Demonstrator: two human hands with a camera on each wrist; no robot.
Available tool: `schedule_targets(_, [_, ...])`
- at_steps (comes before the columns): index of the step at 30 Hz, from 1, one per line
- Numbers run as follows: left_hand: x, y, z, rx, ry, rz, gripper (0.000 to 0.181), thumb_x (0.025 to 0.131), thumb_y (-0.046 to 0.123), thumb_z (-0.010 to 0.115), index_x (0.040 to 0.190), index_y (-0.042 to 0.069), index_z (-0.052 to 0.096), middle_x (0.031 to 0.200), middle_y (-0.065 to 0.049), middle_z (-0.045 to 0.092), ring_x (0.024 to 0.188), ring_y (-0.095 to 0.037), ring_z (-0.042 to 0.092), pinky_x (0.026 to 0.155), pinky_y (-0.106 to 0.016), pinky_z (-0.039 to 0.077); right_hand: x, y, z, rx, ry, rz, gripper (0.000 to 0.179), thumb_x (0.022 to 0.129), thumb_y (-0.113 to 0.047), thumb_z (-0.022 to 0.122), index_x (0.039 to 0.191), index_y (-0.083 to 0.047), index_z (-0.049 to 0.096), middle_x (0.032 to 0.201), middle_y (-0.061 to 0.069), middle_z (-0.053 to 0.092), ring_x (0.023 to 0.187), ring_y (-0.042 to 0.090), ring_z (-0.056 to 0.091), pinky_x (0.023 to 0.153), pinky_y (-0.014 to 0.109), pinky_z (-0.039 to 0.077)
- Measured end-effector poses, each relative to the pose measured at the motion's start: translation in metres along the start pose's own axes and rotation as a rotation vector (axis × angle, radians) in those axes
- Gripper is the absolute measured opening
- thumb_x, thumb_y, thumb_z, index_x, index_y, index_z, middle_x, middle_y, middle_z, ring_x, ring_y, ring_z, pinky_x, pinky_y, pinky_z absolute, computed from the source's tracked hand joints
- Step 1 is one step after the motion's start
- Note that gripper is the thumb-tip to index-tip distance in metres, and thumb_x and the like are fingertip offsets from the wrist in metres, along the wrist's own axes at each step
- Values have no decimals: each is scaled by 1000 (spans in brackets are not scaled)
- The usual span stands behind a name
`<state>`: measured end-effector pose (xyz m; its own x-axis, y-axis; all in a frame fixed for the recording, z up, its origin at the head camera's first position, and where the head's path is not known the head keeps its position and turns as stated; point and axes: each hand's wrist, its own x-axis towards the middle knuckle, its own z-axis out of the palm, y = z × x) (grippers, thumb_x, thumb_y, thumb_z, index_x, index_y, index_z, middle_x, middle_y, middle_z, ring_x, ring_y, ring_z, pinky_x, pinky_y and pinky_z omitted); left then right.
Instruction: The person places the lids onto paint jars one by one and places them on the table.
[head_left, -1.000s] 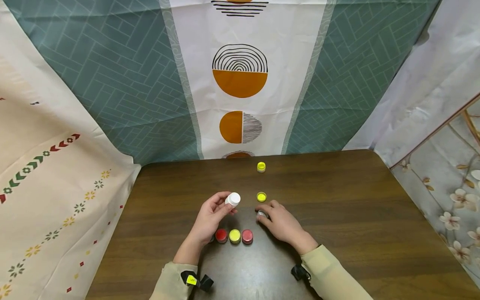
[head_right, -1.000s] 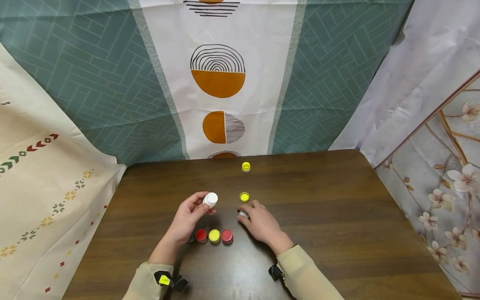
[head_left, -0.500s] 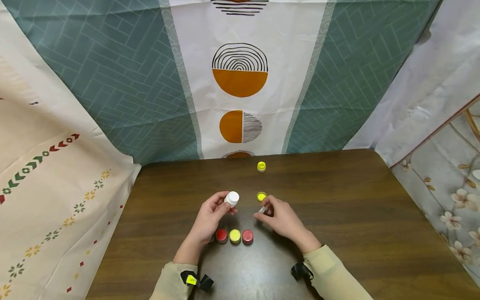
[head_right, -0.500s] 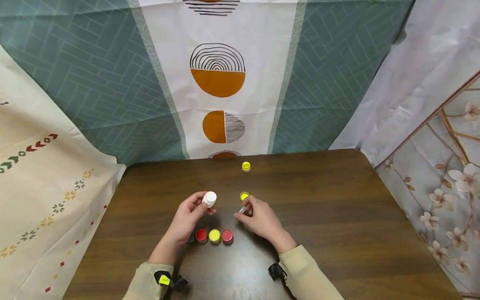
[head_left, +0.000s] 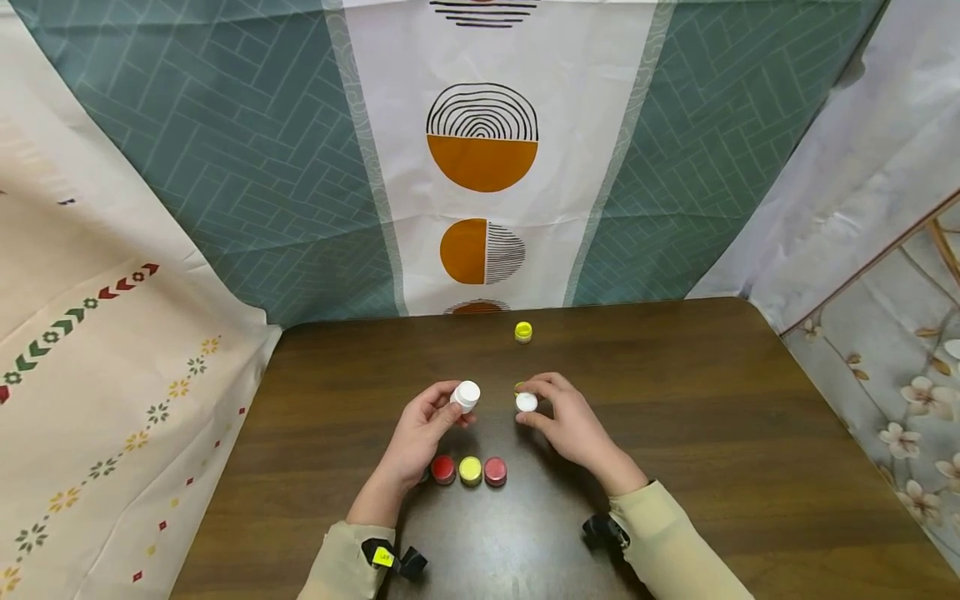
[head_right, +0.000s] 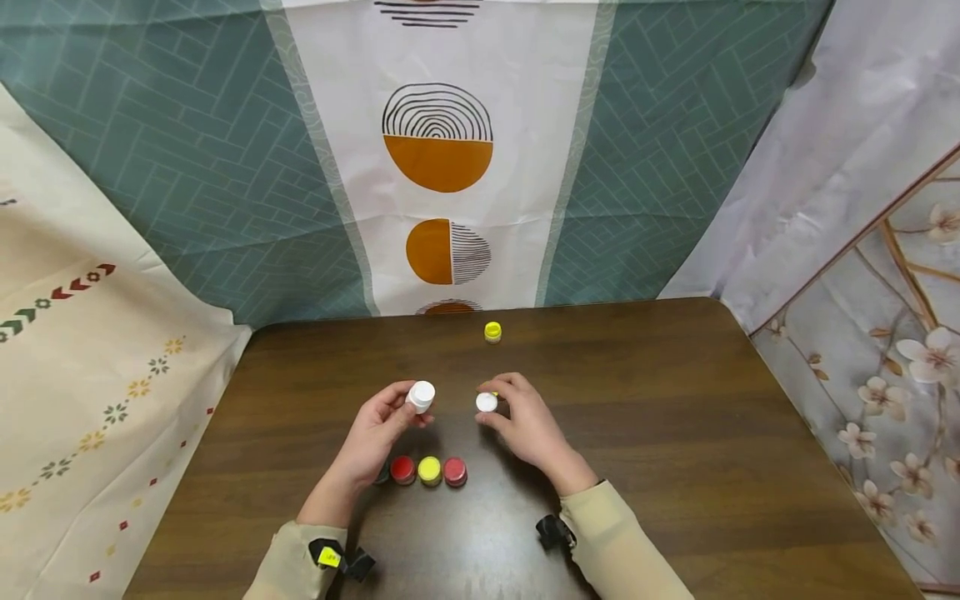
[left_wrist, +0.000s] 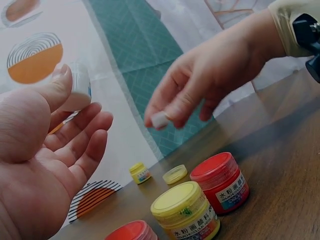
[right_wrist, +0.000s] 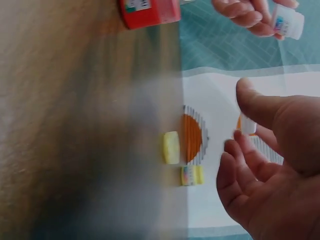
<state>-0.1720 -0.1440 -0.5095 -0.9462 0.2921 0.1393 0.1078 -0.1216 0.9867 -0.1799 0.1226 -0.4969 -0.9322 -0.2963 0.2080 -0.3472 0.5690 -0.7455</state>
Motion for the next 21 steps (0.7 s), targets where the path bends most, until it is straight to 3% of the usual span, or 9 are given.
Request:
schedule_targets(6, [1,0,1,10,-13,-19,34,107,8,65,138,-5,59,121,-32,66,105,-43,70,93,-31,58,5,-5,-7,53,31,-35,41,93,-17,86,132,-13,74,119,1,65,106,30,65,84,44,57])
schedule_targets(10, [0,1,2,26,-9,-48,35,106,8,66,138,-3,60,123,-24,68,109,-48,67,94,-30,57,8,-11,-10,83,44,-67,39,94,-13,84,131,-17,74,123,-4,66,106,26,64,76,34,54])
schedule_targets(14, [0,0,3,20,-8,-62,37,105,10,68,139,-4,60,124,-14,69,108,-40,70,95,-32,58,11,-20,-12,112,56,-129,36,93,-10,85,127,-15,75,121,-8,67,103,18,62,74,32,52])
schedule_targets(21, [-1,-4,4,16,-40,-57,37,106,11,67,139,-5,60,122,-12,69,99,-23,70,95,-36,59,9,-35,-14,133,14,-209,41,92,-16,87,130,-19,72,123,-11,68,104,18,63,80,34,53])
